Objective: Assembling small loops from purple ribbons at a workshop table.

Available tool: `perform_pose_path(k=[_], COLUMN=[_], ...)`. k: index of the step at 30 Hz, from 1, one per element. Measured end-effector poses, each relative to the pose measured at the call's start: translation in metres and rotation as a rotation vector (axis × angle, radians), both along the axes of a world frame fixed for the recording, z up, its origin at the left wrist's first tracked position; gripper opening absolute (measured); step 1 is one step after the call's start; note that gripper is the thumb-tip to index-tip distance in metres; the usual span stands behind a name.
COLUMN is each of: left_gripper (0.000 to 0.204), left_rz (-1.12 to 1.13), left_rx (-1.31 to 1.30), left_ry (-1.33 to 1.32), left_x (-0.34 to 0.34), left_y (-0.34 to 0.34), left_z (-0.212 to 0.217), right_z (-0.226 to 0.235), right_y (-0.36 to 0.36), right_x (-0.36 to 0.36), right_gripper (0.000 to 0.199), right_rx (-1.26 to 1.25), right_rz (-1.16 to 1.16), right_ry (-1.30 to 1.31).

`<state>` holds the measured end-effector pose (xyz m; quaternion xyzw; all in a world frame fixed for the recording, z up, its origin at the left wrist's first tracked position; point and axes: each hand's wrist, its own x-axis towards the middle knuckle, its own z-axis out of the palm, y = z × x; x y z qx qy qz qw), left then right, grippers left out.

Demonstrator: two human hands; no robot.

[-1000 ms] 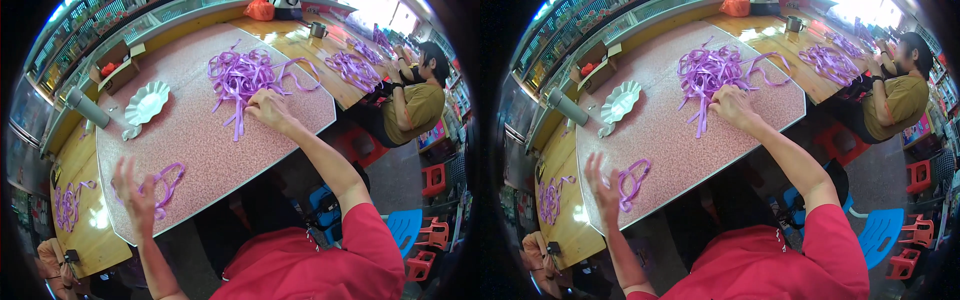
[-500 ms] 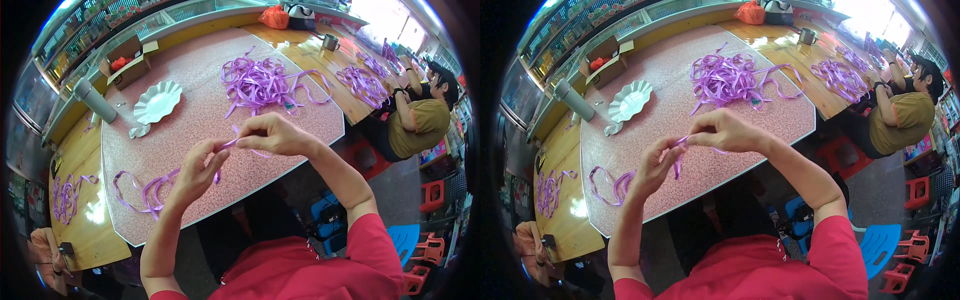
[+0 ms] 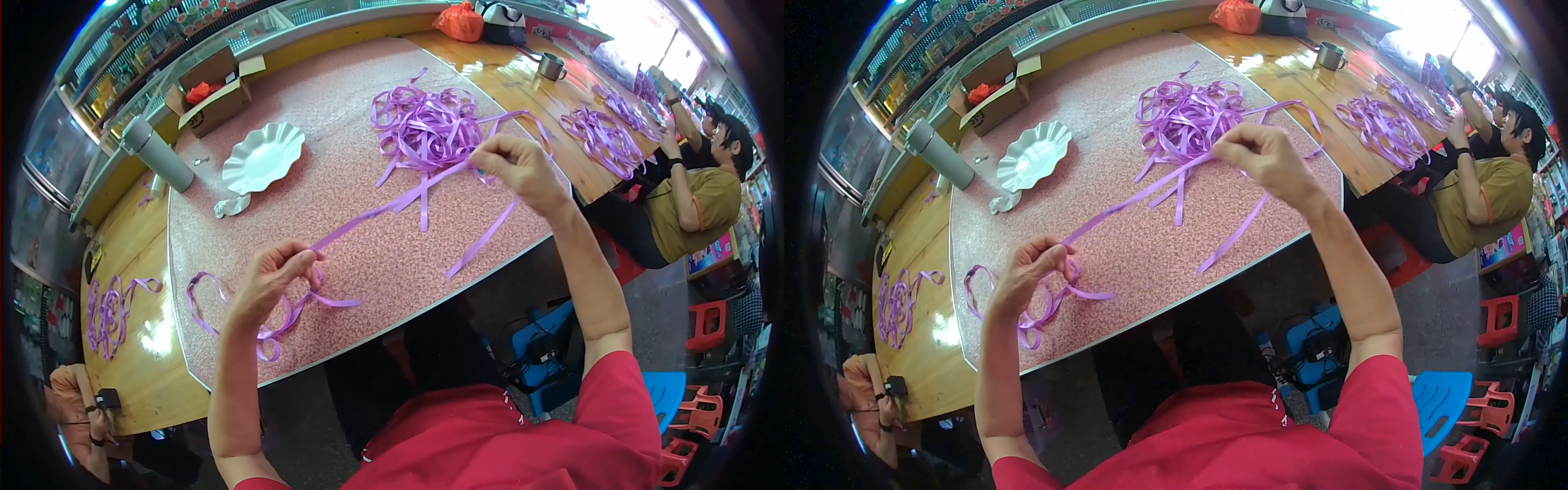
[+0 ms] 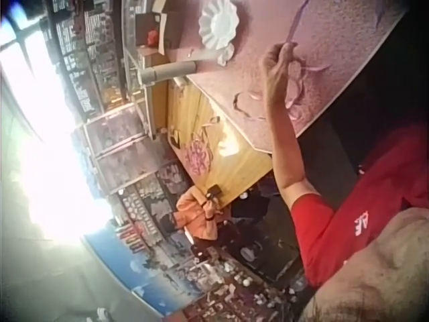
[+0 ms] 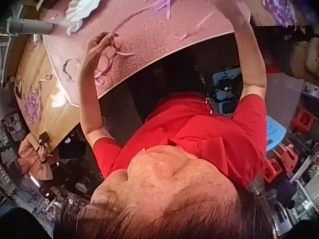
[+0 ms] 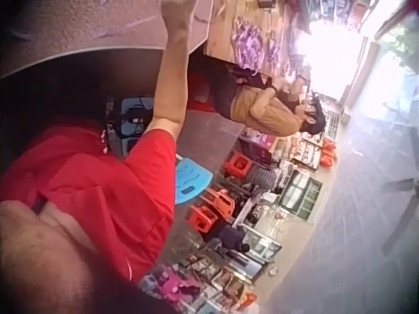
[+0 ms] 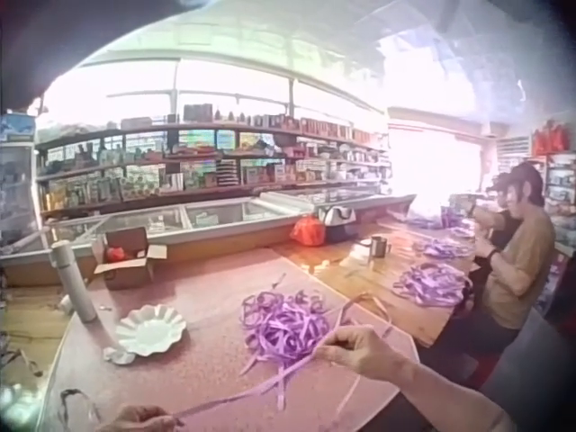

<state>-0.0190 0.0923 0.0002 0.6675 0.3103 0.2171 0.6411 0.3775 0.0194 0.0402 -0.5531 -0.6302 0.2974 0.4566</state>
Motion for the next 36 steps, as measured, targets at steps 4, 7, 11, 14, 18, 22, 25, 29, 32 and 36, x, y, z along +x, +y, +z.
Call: perform_pose_path(k=[4, 7, 11, 14, 18, 22, 25, 29, 32, 36], left_gripper=[0.024, 0.026, 0.029, 0.029, 0.03, 0.028, 0.026, 0.023, 0.024, 0.032], left_rz=[0.131, 0.193, 0.166, 0.104, 0.005, 0.11, 0.128, 0.185, 0.115, 0.439], left_rx=[0.002, -0.03, -0.053, -0.047, -0.066, -0.13, -0.196, -0.186, 0.153, 1.15], left_ry=[-0.005, -0.027, -0.017, -0.005, 0.032, -0.021, -0.051, 0.023, 0.13, 0.605], left_x=[-0.016, -0.019, -0.004, 0.016, 0.026, 0.02, 0.016, 0.015, 0.016, 0.009], left_y=[0.008, 0.012, 0.009, 0.006, 0.013, 0.021, 0.031, 0.048, 0.08, 0.132], left_z=[0.001, 0.001, 0.003, 0.007, 0.013, 0.017, 0.018, 0.021, 0.01, -0.006], right_z=[-0.007, -0.014, -0.014, -0.022, -0.02, -0.03, -0.04, -0.049, -0.06, -0.068], right_y=[0.009, 0.018, 0.029, 0.031, 0.036, 0.055, 0.075, 0.091, 0.099, 0.108], right_x=[0.038, 0.039, -0.028, -0.11, -0.159, -0.163, -0.164, -0.16, -0.156, -0.151], right_gripper=[0.014, 0.014, 0.039, 0.047, 0.035, 0.022, 0.019, 0.015, 0.011, 0.009], right_rx=[0.168, 0.235, 0.567, 0.509, 0.251, 0.296, 0.531, 0.554, 0.596, 0.543], right_rz=[-0.218, -0.481, -0.388, 0.111, 0.351, 0.355, 0.322, 0.323, 0.25, 0.067], right_ry=[-0.142, -0.519, -0.882, -0.435, -0.169, -0.152, -0.249, -0.368, -0.36, -0.263])
